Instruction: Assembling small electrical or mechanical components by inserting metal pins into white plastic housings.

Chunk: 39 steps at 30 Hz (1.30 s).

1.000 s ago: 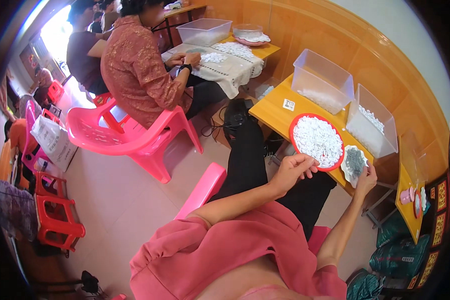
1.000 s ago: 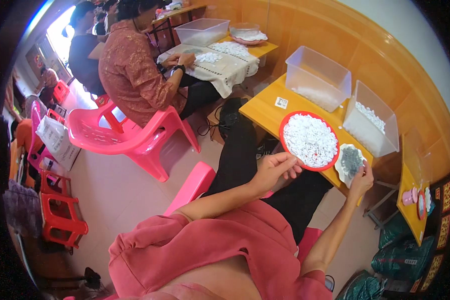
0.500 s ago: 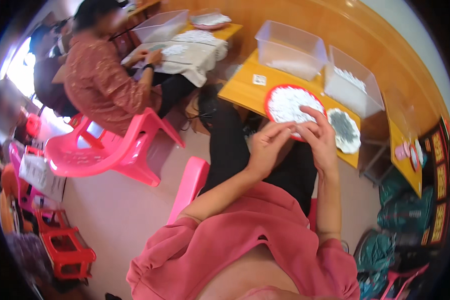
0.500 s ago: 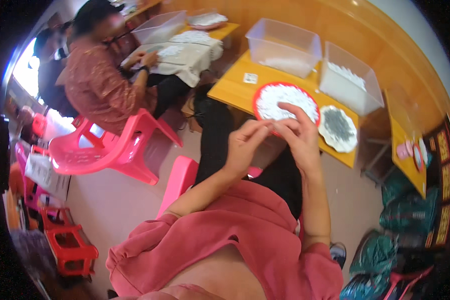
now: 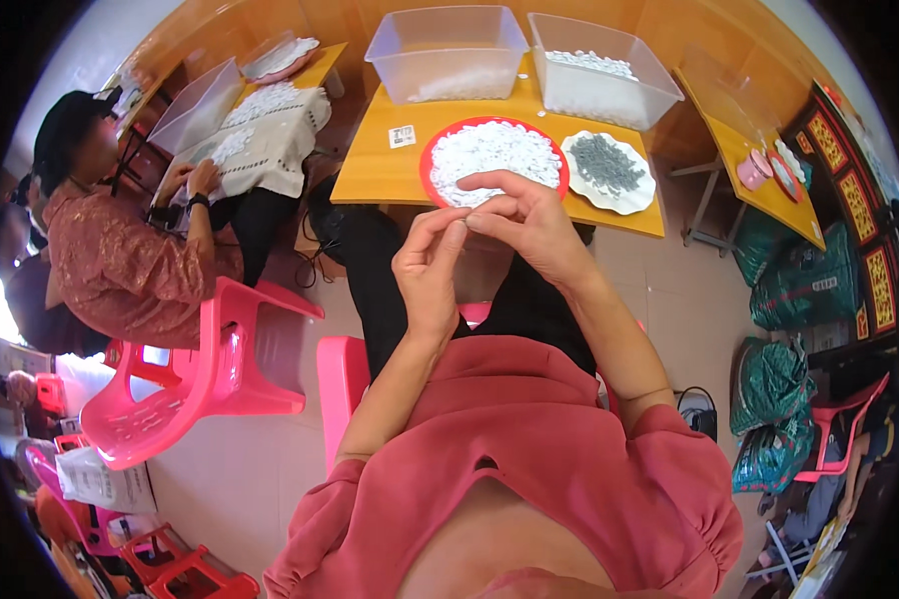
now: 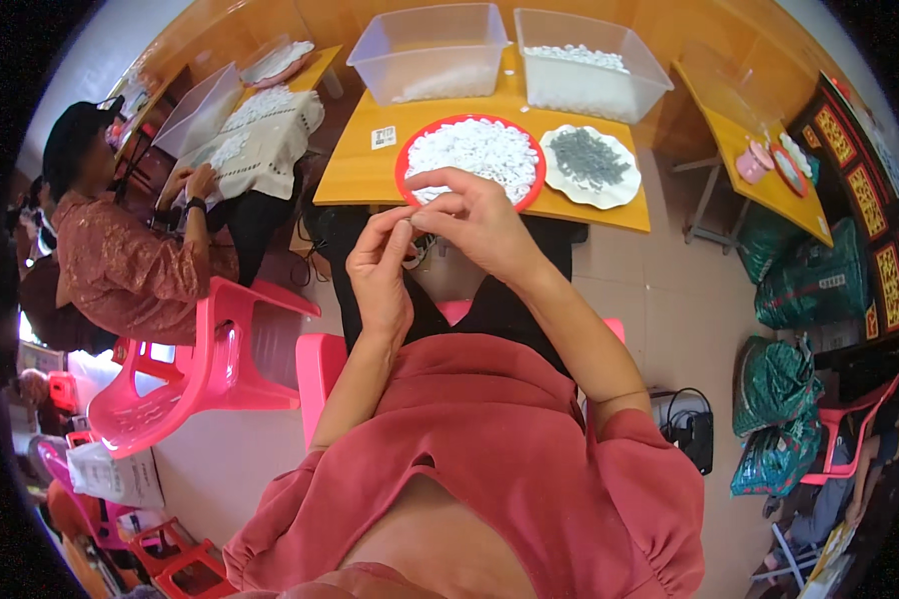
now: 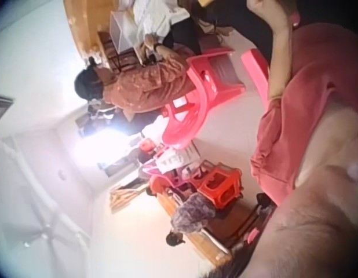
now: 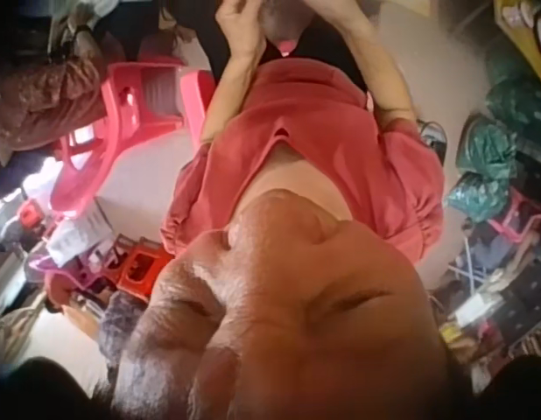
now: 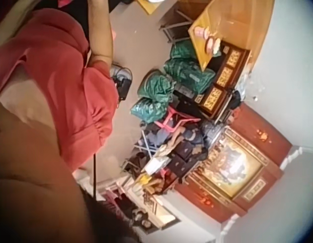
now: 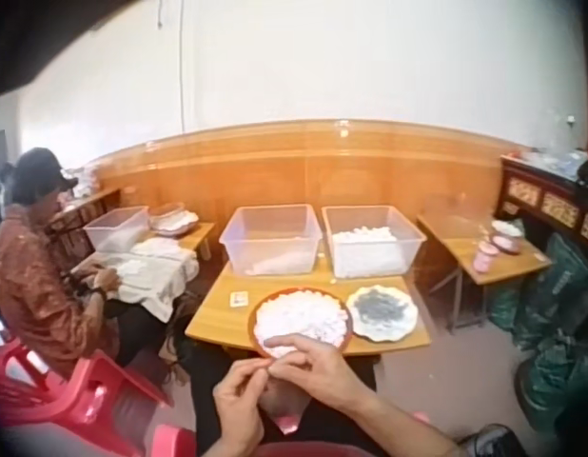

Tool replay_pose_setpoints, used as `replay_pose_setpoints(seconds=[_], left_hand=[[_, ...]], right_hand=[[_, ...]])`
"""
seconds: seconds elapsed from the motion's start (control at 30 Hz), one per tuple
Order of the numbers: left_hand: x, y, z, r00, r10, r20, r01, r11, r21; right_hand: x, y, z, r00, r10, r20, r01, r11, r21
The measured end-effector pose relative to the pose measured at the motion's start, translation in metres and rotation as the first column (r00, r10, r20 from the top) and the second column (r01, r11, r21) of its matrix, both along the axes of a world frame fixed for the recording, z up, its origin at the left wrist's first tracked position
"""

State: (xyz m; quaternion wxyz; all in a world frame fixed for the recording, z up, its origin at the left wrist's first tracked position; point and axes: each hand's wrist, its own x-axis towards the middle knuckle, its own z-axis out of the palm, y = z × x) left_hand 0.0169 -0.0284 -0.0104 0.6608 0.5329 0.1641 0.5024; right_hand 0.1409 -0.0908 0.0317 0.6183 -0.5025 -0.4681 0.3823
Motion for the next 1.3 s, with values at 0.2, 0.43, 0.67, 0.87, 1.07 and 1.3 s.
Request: replay_pose_setpoints(seconds=[0.2,0.43,0.67,0.87,1.07,1.3], left_hand=[[-0.002,0.003,-0.003,0.996,0.072,0.060,-0.067,0.995,-0.079],[0.000,0.004,-0.005,0.979,0.202,-0.008,-0.200,0.972,0.124],[0.004,0.016,0.002,0.990,0.113,-0.081,-0.113,0.994,0.000],[0.031,0.061,-0.024,0.893,0.222,-0.392,-0.025,0.893,0.449],[0.087,0.079,-0.027,0.730,0.373,-0.573,0.248,0.636,0.731],[0.142,0.066,-0.036,0.622,0.496,-0.606,0.476,0.375,0.796]], right_hand=[[-0.012,0.011,-0.014,0.978,0.010,-0.206,-0.005,1.000,0.022],[-0.002,0.017,-0.029,0.862,0.192,-0.468,-0.242,0.969,-0.048],[0.046,0.004,-0.005,0.937,-0.130,-0.324,0.151,0.988,0.039],[0.086,-0.020,0.013,0.857,-0.208,-0.472,0.342,0.914,0.218],[0.088,-0.022,0.019,0.857,-0.212,-0.470,0.363,0.895,0.258],[0.095,-0.028,0.016,0.884,-0.197,-0.423,0.332,0.903,0.273]])
